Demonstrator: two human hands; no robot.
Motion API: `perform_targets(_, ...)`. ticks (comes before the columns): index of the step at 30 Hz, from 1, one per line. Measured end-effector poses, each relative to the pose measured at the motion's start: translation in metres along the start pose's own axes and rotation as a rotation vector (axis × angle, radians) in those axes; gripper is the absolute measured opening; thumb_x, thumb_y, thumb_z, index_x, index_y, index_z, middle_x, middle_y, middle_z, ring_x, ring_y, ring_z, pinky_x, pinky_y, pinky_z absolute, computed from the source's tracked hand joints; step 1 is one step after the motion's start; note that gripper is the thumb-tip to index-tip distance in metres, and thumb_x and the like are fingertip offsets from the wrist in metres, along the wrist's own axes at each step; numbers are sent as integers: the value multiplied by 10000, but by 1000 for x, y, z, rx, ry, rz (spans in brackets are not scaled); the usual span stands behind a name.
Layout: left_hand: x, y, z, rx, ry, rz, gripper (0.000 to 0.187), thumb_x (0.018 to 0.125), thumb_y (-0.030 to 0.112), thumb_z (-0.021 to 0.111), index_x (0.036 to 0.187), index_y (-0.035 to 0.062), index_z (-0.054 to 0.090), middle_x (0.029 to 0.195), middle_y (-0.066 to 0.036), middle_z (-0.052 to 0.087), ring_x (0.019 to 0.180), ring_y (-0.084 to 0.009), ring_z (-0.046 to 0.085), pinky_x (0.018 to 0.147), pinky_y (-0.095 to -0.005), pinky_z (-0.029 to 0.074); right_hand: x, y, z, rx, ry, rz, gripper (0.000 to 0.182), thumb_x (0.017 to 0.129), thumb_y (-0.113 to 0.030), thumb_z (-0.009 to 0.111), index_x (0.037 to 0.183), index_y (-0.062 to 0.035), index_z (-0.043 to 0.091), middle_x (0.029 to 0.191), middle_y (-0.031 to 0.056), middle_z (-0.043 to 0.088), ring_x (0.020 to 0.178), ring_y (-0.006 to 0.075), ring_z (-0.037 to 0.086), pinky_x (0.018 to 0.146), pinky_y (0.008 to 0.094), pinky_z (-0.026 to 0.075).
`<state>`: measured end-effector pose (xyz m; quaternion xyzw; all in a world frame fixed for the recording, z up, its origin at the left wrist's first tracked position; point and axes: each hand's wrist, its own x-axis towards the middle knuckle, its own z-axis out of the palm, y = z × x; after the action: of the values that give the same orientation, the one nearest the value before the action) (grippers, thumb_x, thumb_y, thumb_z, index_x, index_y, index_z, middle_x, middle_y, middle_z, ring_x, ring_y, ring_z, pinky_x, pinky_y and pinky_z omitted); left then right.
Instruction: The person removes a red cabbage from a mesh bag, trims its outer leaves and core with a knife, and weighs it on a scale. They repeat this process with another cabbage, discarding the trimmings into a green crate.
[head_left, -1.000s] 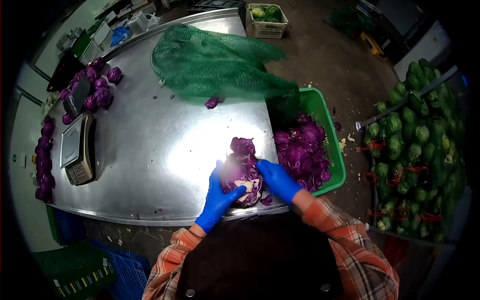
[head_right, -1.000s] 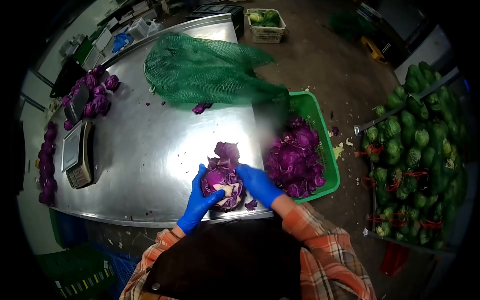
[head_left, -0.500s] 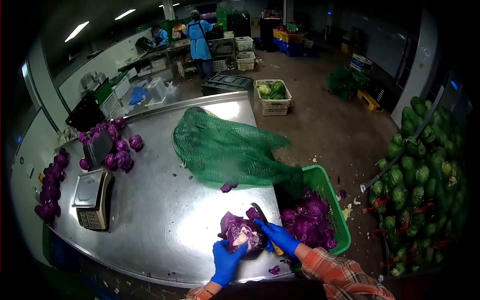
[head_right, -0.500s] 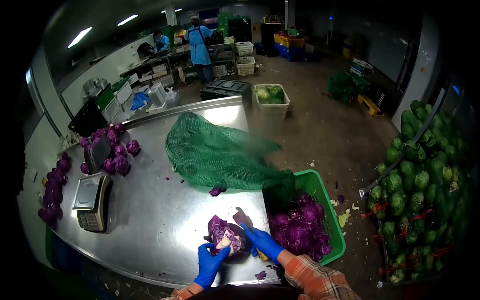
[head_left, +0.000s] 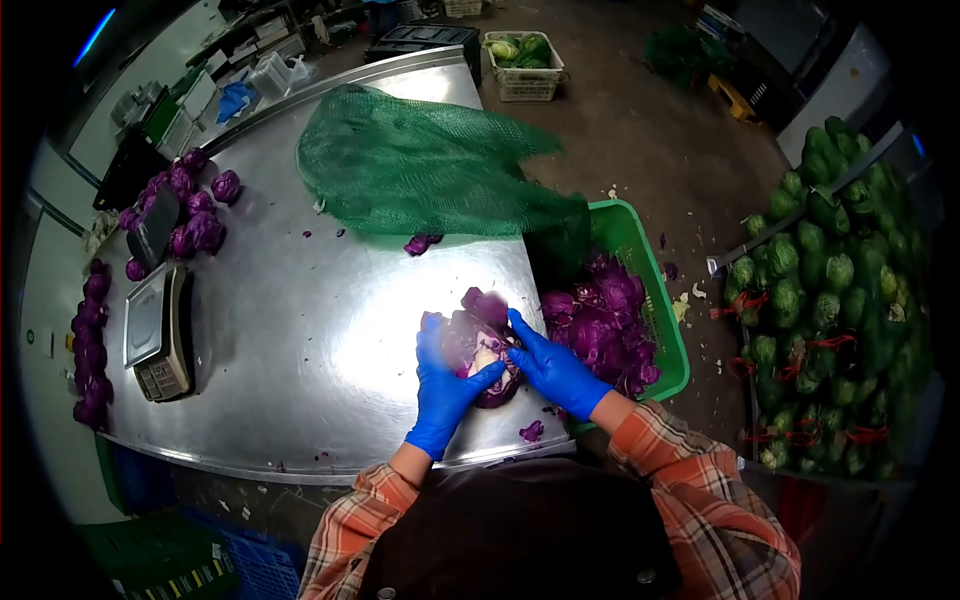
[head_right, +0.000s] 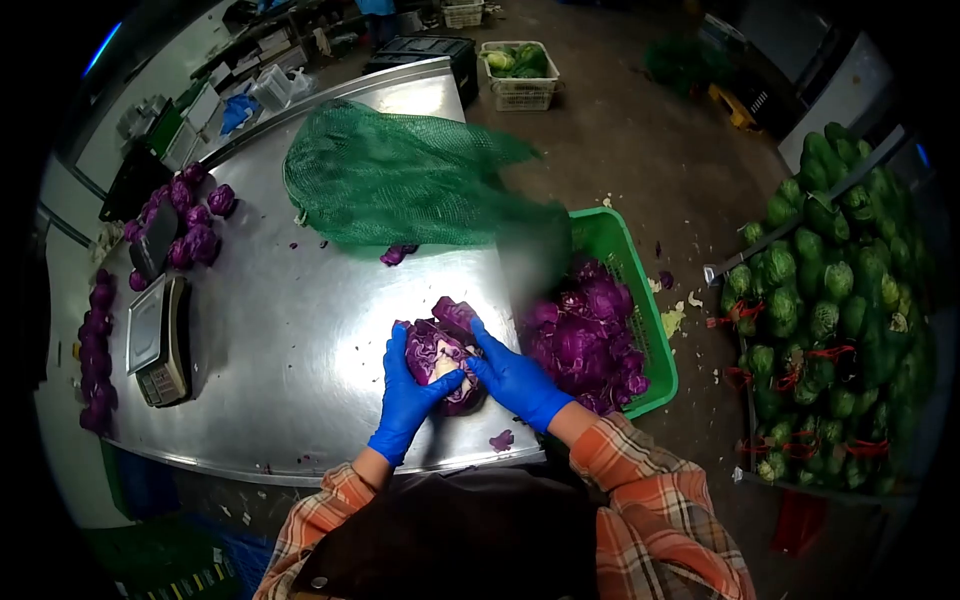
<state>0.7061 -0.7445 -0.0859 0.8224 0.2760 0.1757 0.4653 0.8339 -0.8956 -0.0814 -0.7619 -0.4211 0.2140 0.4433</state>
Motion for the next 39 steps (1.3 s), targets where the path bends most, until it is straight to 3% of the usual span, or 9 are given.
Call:
perform_targets(10, -2, 3, 6, 42, -9, 92, 1134, 621, 387, 872, 1460, -19, 226, 1348, -252, 403, 1230, -376, 448, 1042, -444, 372, 33, 17, -49, 274, -179, 549, 361, 972, -295, 489, 1156, -15, 625, 1032, 117, 674, 930, 193, 625, 857, 332, 487)
perform_targets(16, -16, -14, 3, -137, 39, -39, 1123, 653, 254, 872, 1494, 28, 162, 1347, -177, 380, 1235, -294, 450, 1056, -388, 377, 34, 21, 6, 442, 119, 422, 371, 867, -252, 669, 1170, -85, 534, 913, 45, 618, 562, 100, 531, 421, 258, 410)
perform_targets(22, -33, -25, 8, -396, 177, -123, 929, 741, 222, 825, 1428, -12, 246, 1353, -195, 389, 1260, -264, 427, 1048, -379, 381, 40, 52, -3, 292, 187, 455, 417, 927, -212, 565, 1304, -77, 450, 1135, 154, 603, 1027, 246, 597, 874, 357, 469)
perform_targets(25, -32, -18, -38, -320, -144, -609, 859, 694, 307, 863, 1291, -35, 348, 1329, -269, 432, 1158, -255, 546, 921, -333, 500, 13, 48, -1, 321, 89, 260, 579, 971, -195, 528, 1474, -59, 276, 1443, 157, 401, 1295, 211, 436, 1058, 341, 354)
perform_targets(26, -34, -25, -43, -336, -169, -531, 979, 660, 333, 878, 1360, -37, 301, 1383, -253, 392, 1226, -265, 495, 989, -358, 456, 4, 40, 5, 123, 62, 1, 574, 985, -207, 506, 1497, -129, 258, 1170, 141, 596, 1042, 196, 595, 924, 318, 460)
perform_targets(28, -21, -26, -40, 121, 50, 121, 1094, 655, 312, 878, 1449, -20, 202, 1407, -203, 385, 1281, -271, 440, 1042, -381, 403, -4, -30, -12, 327, -266, 476, 553, 995, -227, 487, 1502, -208, 266, 773, 58, 599, 700, 148, 593, 722, 286, 506)
perform_targets(29, -16, -25, -28, -284, -167, -88, 1202, 632, 296, 888, 1497, 13, 102, 1445, -170, 355, 1328, -286, 383, 1077, -393, 360, -4, -23, -2, 362, -175, 422, 537, 1001, -257, 473, 1498, -265, 272, 542, -3, 397, 487, 97, 432, 560, 275, 471)
perform_targets(33, -7, -5, -16, -204, -145, -110, 1224, 612, 407, 883, 1471, -42, 137, 1405, -222, 406, 1259, -292, 474, 1016, -373, 424, 14, 17, -2, 60, -62, -64, 573, 991, -340, 470, 1489, -159, 252, 1433, 164, 434, 1232, 310, 521, 990, 376, 443)
perform_targets(39, 9, 23, -6, 99, -179, -94, 1158, 619, 434, 868, 1429, -80, 221, 1285, -255, 515, 1157, -317, 566, 957, -382, 478, 20, -21, -30, -153, -256, 148, 630, 972, -359, 493, 1493, -133, 220, 1349, 215, 487, 1050, 379, 610, 882, 401, 497)
